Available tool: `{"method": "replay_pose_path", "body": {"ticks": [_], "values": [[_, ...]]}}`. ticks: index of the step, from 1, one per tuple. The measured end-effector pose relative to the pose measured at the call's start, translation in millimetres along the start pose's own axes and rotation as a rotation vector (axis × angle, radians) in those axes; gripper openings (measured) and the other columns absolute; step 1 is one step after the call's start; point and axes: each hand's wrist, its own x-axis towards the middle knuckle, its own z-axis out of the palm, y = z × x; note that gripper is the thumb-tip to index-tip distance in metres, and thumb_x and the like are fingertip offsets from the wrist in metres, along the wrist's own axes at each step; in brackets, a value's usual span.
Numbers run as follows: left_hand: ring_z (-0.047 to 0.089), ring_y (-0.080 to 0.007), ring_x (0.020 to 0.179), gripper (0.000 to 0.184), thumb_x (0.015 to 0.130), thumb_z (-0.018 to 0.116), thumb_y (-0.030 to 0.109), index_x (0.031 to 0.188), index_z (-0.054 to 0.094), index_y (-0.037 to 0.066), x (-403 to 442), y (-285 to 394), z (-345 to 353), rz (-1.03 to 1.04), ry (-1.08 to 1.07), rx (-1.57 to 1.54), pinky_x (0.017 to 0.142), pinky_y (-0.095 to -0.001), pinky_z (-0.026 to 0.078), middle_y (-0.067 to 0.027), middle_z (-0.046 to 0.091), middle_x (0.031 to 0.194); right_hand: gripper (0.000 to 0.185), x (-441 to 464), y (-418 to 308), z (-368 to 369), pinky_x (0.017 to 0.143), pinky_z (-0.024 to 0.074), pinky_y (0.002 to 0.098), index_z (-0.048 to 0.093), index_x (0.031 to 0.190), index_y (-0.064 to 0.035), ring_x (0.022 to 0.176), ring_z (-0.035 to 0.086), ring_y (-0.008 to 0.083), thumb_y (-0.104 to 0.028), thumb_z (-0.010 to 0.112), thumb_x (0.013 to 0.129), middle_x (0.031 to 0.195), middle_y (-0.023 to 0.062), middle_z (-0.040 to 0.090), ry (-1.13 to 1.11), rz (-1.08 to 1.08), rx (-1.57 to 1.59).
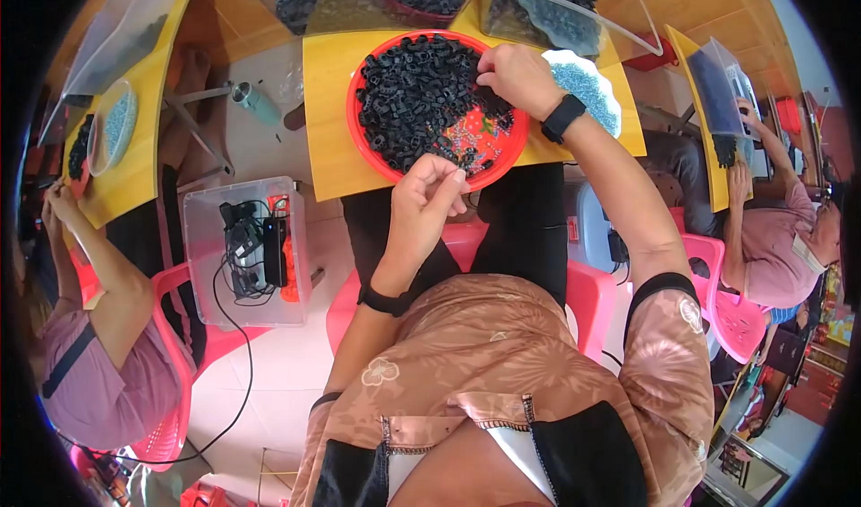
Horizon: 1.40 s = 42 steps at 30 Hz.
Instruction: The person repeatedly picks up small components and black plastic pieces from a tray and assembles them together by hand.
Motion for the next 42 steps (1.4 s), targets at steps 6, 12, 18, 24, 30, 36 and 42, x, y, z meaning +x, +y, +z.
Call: {"method": "replay_pose_path", "body": {"ticks": [6,12,18,24,30,36,42], "values": [[0.055,-0.0060,0.063,0.010,0.093,0.054,0.015,0.091,0.054,0.006,0,1,0,0.003,0.010,0.002,0.057,-0.0193,0.043,-0.0016,0.062,0.078,0.015,-2,3,5,0.069,0.0495,0.0400,0.067,0.085,-0.0043,0.075,0.064,0.0328,-0.016,0.069,0.074,0.077,0.0142,0.066,0.020,-0.043,-0.028],[0.053,-0.0041,0.060,0.009,0.091,0.058,0.012,0.092,0.055,0.003,0,2,0,0.006,0.047,-0.015,0.056,-0.0186,0.044,-0.0020,0.061,0.077,0.017,-21,-4,-6,0.059,0.0492,0.0333,0.062,0.082,-0.0003,0.064,0.064,0.0235,-0.014,0.069,0.075,0.071,0.0115,0.064,0.153,-0.044,0.189],[0.059,-0.0103,0.066,0.023,0.090,0.058,0.011,0.110,0.050,0.003,-6,0,10,0.123,-0.011,0.103,0.059,-0.0220,0.048,-0.0040,0.061,0.085,0.018,-97,-58,-30,0.055,0.0470,0.0317,0.059,0.083,-0.0013,0.059,0.061,0.0210,-0.014,0.070,0.075,0.068,0.0104,0.061,0.021,0.049,0.534],[0.064,-0.0292,0.076,0.025,0.088,0.058,0.014,0.108,0.050,0.002,-12,-25,19,0.460,-0.055,0.478,0.065,-0.0343,0.049,-0.0148,0.060,0.082,0.011,-155,-64,8,0.056,0.0417,0.0188,0.061,0.093,0.0009,0.062,0.052,0.0042,-0.002,0.065,0.083,0.078,-0.0003,0.062,-0.012,0.266,0.969],[0.061,-0.0371,0.073,0.018,0.086,0.058,0.018,0.096,0.052,0.003,-22,-36,24,0.532,-0.004,0.545,0.062,-0.0434,0.047,-0.0159,0.061,0.078,0.011,-182,-60,23,0.055,0.0372,0.0168,0.061,0.096,0.0000,0.062,0.048,0.0030,0.000,0.061,0.085,0.081,-0.0006,0.062,0.023,0.350,1.152],[0.062,-0.0368,0.072,0.017,0.086,0.055,0.019,0.085,0.049,0.003,-26,-50,29,0.612,-0.030,0.632,0.059,-0.0453,0.047,-0.0168,0.062,0.076,0.016,-200,-66,43,0.052,0.0339,0.0169,0.060,0.102,0.0007,0.059,0.047,0.0037,-0.004,0.061,0.087,0.076,-0.0008,0.060,0.205,0.411,1.256],[0.062,-0.0362,0.069,0.014,0.083,0.049,0.015,0.090,0.047,0.003,-37,-65,37,0.841,-0.121,0.687,0.056,-0.0446,0.048,-0.0145,0.060,0.077,0.024,-224,-73,43,0.052,0.0349,0.0171,0.054,0.110,-0.0007,0.059,0.048,0.0050,-0.007,0.061,0.087,0.078,-0.0003,0.059,0.321,0.398,1.321]]}}
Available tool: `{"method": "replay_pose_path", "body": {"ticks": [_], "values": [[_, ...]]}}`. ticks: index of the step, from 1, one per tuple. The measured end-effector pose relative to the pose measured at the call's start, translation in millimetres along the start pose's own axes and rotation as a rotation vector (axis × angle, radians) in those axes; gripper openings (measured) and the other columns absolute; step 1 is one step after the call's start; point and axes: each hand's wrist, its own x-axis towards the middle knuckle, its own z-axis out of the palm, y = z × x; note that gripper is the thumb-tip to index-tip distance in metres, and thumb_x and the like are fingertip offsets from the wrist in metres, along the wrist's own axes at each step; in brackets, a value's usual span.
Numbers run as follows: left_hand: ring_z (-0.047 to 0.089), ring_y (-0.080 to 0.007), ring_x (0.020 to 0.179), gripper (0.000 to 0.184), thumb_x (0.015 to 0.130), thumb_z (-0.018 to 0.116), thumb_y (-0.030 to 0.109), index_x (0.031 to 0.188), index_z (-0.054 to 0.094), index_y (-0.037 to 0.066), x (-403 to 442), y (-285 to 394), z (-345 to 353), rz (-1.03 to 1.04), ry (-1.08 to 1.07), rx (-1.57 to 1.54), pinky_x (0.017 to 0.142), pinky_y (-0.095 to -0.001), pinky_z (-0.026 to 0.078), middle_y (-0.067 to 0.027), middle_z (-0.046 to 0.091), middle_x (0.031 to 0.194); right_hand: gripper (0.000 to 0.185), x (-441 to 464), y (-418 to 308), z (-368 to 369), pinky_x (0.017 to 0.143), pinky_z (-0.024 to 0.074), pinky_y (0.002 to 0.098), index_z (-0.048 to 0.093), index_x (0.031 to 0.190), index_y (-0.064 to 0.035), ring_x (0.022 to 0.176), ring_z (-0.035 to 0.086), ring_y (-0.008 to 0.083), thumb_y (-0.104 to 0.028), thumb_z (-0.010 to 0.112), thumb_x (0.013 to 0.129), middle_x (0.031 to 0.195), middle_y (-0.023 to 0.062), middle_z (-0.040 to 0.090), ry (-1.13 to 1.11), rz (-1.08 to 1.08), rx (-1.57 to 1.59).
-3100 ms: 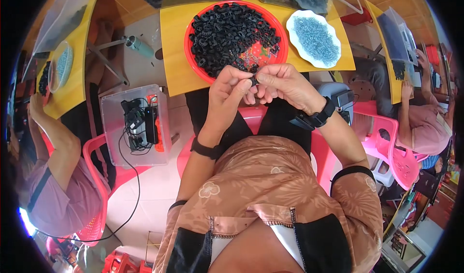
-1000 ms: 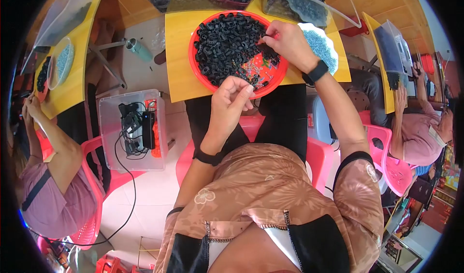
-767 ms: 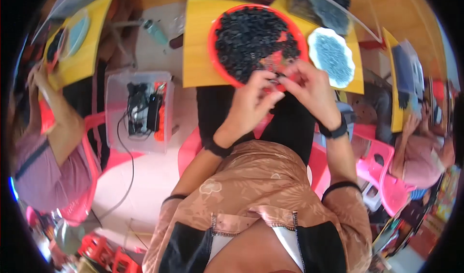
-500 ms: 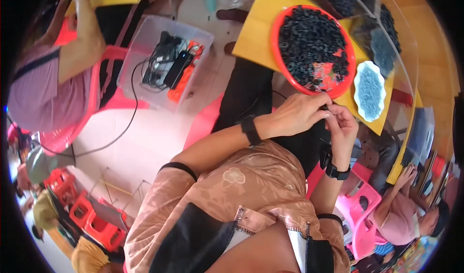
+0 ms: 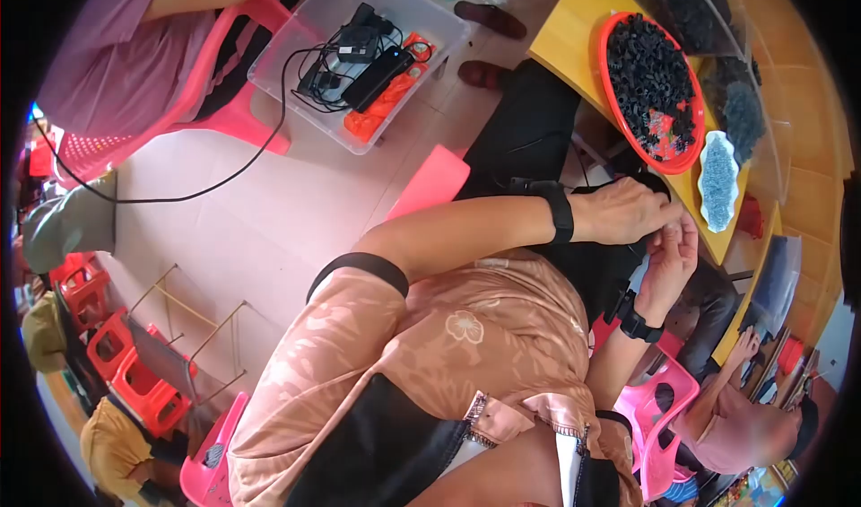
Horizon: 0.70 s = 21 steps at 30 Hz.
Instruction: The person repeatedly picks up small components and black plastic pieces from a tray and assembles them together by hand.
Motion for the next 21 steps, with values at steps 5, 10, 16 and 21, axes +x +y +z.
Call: {"method": "replay_pose_path", "body": {"ticks": [5,10,16,21], "values": [[0.061,-0.0364,0.066,0.017,0.083,0.047,0.014,0.097,0.047,0.004,-11,10,1,0.132,-0.045,0.060,0.055,-0.0447,0.050,-0.0155,0.058,0.076,0.036,-17,-8,-10,0.051,0.0366,0.0176,0.046,0.121,-0.0008,0.061,0.049,0.0056,-0.004,0.059,0.087,0.084,0.0016,0.059,0.016,-0.050,-0.035],[0.062,-0.0333,0.065,0.015,0.084,0.046,0.013,0.097,0.045,0.005,-10,6,4,0.175,-0.125,0.170,0.055,-0.0420,0.050,-0.0130,0.057,0.071,0.045,-21,-10,-16,0.051,0.0365,0.0187,0.041,0.127,0.0001,0.060,0.048,0.0054,-0.002,0.058,0.086,0.080,0.0013,0.059,0.033,-0.091,-0.047],[0.061,-0.0296,0.064,0.015,0.083,0.048,0.011,0.097,0.049,0.008,-7,0,3,0.267,0.016,0.178,0.054,-0.0396,0.050,-0.0108,0.056,0.071,0.045,-20,-10,-5,0.051,0.0348,0.0180,0.041,0.128,-0.0001,0.059,0.046,0.0050,-0.005,0.058,0.087,0.078,0.0002,0.056,0.061,-0.094,-0.037],[0.062,-0.0255,0.069,0.025,0.083,0.049,0.012,0.107,0.056,0.016,-2,2,0,0.300,0.041,0.212,0.058,-0.0372,0.050,-0.0067,0.056,0.077,0.047,-20,-7,-6,0.048,0.0339,0.0183,0.039,0.129,0.0000,0.055,0.045,0.0050,0.000,0.057,0.085,0.081,0.0030,0.061,0.088,-0.089,0.034]]}}
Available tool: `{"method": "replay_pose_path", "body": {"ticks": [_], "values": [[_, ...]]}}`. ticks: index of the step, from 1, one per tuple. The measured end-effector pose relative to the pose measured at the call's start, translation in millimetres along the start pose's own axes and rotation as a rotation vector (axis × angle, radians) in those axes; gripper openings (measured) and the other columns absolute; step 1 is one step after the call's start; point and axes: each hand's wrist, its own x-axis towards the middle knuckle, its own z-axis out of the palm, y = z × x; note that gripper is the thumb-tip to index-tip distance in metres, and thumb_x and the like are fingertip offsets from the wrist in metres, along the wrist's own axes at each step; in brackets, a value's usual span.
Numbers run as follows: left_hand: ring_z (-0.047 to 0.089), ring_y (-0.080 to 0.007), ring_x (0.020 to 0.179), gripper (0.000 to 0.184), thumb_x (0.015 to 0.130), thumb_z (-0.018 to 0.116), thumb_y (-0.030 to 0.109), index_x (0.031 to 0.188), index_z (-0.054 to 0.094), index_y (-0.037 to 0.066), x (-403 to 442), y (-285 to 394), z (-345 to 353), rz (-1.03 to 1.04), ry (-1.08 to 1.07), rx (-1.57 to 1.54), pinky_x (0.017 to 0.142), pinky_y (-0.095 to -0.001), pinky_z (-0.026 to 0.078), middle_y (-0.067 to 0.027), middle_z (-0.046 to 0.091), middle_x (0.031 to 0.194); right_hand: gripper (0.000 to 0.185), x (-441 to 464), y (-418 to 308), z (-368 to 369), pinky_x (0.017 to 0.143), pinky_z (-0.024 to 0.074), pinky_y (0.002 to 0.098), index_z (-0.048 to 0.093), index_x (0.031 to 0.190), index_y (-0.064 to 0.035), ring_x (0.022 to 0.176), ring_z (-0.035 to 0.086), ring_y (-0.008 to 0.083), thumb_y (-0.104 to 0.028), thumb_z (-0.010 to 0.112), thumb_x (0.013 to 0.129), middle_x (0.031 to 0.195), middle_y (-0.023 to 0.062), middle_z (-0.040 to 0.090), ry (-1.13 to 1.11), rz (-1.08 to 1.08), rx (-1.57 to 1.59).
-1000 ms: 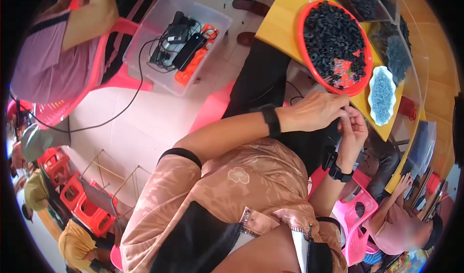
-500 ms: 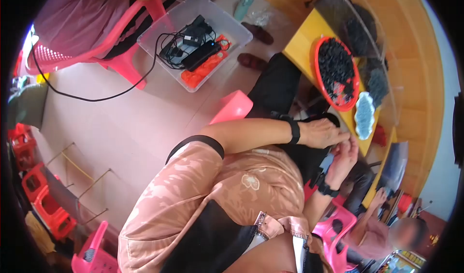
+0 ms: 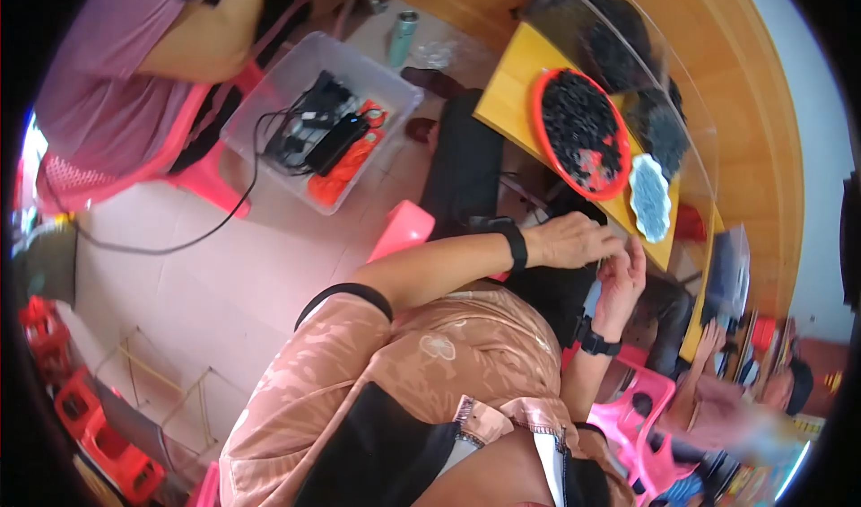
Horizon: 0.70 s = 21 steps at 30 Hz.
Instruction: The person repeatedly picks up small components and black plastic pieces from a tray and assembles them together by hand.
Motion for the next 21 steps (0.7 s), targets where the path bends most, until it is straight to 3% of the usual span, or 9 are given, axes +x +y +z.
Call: {"method": "replay_pose_path", "body": {"ticks": [4,9,21], "values": [[0.061,-0.0234,0.070,0.026,0.082,0.052,0.014,0.107,0.056,0.017,3,2,-1,-0.012,-0.040,-0.006,0.061,-0.0359,0.050,-0.0049,0.055,0.077,0.047,2,4,-5,0.048,0.0347,0.0181,0.040,0.128,-0.0003,0.055,0.047,0.0053,-0.002,0.060,0.085,0.084,0.0050,0.063,-0.010,0.000,-0.019],[0.061,-0.0219,0.068,0.016,0.079,0.055,0.010,0.095,0.052,0.009,4,6,4,-0.016,-0.071,-0.005,0.059,-0.0335,0.049,-0.0055,0.053,0.075,0.045,0,2,-5,0.048,0.0357,0.0181,0.043,0.125,-0.0010,0.056,0.048,0.0056,-0.002,0.061,0.084,0.084,0.0044,0.063,-0.023,0.039,0.030],[0.060,-0.0252,0.066,0.016,0.078,0.055,0.011,0.093,0.051,0.008,0,2,9,0.017,-0.190,0.073,0.058,-0.0363,0.050,-0.0072,0.054,0.075,0.044,1,15,-15,0.047,0.0346,0.0177,0.044,0.125,-0.0008,0.056,0.048,0.0046,-0.001,0.059,0.084,0.083,0.0037,0.064,-0.060,0.072,0.049]]}}
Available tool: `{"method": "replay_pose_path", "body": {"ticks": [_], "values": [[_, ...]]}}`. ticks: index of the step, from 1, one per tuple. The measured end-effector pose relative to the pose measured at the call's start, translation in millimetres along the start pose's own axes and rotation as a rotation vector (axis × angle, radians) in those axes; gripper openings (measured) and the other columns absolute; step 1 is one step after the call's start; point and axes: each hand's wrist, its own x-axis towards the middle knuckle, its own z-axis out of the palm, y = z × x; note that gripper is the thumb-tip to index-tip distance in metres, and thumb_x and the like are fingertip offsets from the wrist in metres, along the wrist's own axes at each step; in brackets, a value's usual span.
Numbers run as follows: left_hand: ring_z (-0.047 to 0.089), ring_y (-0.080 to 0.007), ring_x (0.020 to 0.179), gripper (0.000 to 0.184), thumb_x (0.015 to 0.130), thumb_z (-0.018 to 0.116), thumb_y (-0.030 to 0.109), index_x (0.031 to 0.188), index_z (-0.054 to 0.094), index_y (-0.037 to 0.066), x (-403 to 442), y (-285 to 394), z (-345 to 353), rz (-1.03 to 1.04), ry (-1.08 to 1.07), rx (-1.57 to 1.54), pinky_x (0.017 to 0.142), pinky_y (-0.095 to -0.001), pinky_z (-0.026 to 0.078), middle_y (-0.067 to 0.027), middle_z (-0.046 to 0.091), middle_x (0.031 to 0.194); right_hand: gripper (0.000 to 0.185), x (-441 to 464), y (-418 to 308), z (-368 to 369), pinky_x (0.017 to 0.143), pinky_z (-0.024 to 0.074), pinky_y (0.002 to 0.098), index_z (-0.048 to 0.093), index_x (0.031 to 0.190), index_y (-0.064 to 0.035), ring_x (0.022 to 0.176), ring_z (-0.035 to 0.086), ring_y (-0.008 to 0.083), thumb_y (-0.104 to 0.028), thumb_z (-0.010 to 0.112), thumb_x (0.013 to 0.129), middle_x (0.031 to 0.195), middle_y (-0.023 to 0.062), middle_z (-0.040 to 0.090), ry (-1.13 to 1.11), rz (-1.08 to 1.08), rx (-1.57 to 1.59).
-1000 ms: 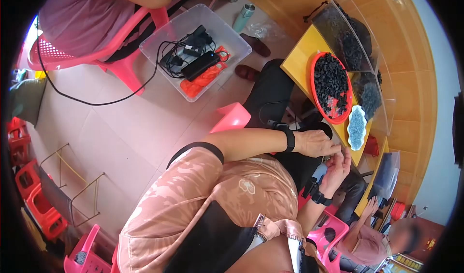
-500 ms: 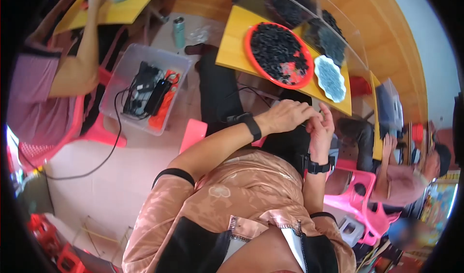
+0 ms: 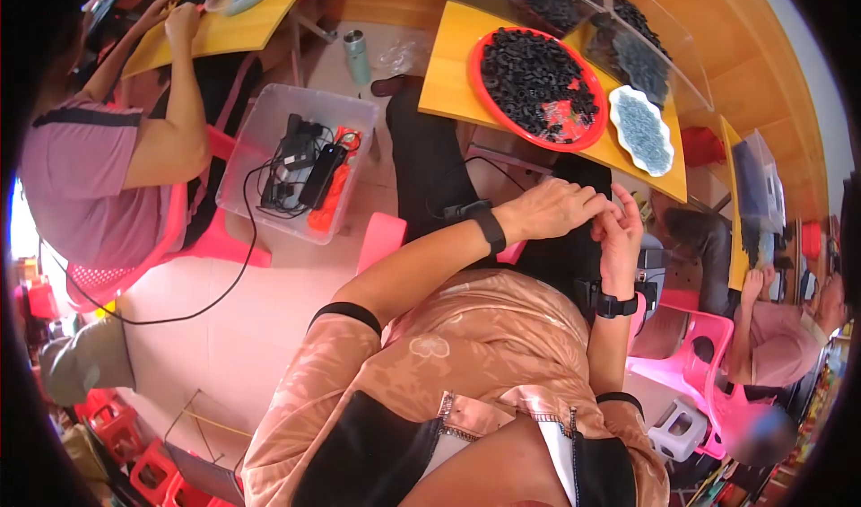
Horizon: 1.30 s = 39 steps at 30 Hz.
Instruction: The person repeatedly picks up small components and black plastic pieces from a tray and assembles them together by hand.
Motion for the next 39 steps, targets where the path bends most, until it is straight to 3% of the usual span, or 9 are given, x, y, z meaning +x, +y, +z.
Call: {"method": "replay_pose_path", "body": {"ticks": [17,25,26,30,31,32,33,36,39], "values": [[0.062,-0.0273,0.072,0.009,0.083,0.055,0.010,0.091,0.051,0.007,0,0,0,-0.031,-0.005,-0.086,0.059,-0.0384,0.049,-0.0089,0.055,0.077,0.044,-2,8,-1,0.047,0.0337,0.0176,0.045,0.124,-0.0005,0.055,0.047,0.0044,-0.002,0.062,0.084,0.081,0.0029,0.063,0.009,0.020,0.010],[0.059,-0.0374,0.077,0.018,0.083,0.060,0.015,0.097,0.052,0.006,9,7,-14,-0.278,0.024,-0.275,0.061,-0.0431,0.047,-0.0158,0.060,0.087,0.027,4,5,-4,0.047,0.0364,0.0161,0.056,0.112,-0.0028,0.054,0.049,0.0036,-0.014,0.062,0.088,0.079,0.0017,0.063,-0.023,0.066,0.099],[0.064,-0.0301,0.073,0.018,0.085,0.060,0.012,0.100,0.052,0.005,12,8,-18,-0.290,0.043,-0.262,0.062,-0.0368,0.050,-0.0130,0.063,0.089,0.026,5,4,-3,0.048,0.0366,0.0155,0.057,0.112,-0.0033,0.054,0.049,0.0037,-0.015,0.062,0.089,0.080,0.0019,0.064,-0.025,0.093,0.117],[0.061,-0.0101,0.077,0.016,0.087,0.057,0.001,0.102,0.052,0.000,21,6,-29,-0.584,0.353,-0.698,0.066,-0.0239,0.051,-0.0065,0.062,0.089,0.031,26,1,-20,0.057,0.0441,0.0214,0.054,0.114,-0.0070,0.069,0.057,0.0083,-0.025,0.060,0.090,0.095,0.0049,0.065,-0.003,0.287,0.237],[0.061,-0.0120,0.078,0.018,0.087,0.056,0.001,0.105,0.052,0.001,22,4,-35,-0.607,0.529,-0.797,0.069,-0.0245,0.050,-0.0080,0.063,0.088,0.031,36,2,-28,0.059,0.0453,0.0233,0.053,0.113,-0.0076,0.073,0.059,0.0095,-0.027,0.060,0.090,0.098,0.0055,0.065,0.032,0.339,0.297],[0.061,-0.0129,0.079,0.017,0.089,0.055,0.002,0.106,0.052,0.002,16,-10,-42,-0.605,0.597,-0.585,0.073,-0.0250,0.049,-0.0079,0.064,0.087,0.030,54,16,-47,0.068,0.0483,0.0305,0.050,0.111,-0.0078,0.088,0.060,0.0152,-0.029,0.057,0.090,0.106,0.0086,0.063,0.020,0.372,0.381],[0.061,-0.0139,0.080,0.017,0.089,0.054,0.004,0.106,0.052,0.002,17,-6,-61,-0.685,0.700,-0.694,0.076,-0.0257,0.048,-0.0083,0.065,0.087,0.025,72,32,-65,0.074,0.0508,0.0358,0.050,0.106,-0.0057,0.097,0.060,0.0214,-0.025,0.054,0.090,0.110,0.0140,0.060,0.018,0.391,0.454],[0.058,-0.0134,0.089,0.022,0.091,0.056,0.013,0.109,0.050,0.001,-7,-45,-89,-0.753,1.009,-0.545,0.083,-0.0277,0.042,-0.0082,0.064,0.093,0.025,91,45,-82,0.084,0.0500,0.0456,0.048,0.106,-0.0031,0.104,0.056,0.0306,-0.021,0.052,0.089,0.117,0.0215,0.053,0.032,0.468,0.581],[0.056,-0.0129,0.093,0.031,0.089,0.061,0.018,0.113,0.053,0.000,-35,-79,-107,-0.979,1.103,-0.583,0.078,-0.0265,0.042,-0.0045,0.063,0.098,0.028,96,49,-88,0.087,0.0483,0.0508,0.045,0.110,-0.0025,0.107,0.053,0.0342,-0.020,0.051,0.089,0.119,0.0236,0.048,0.127,0.475,0.620]]}}
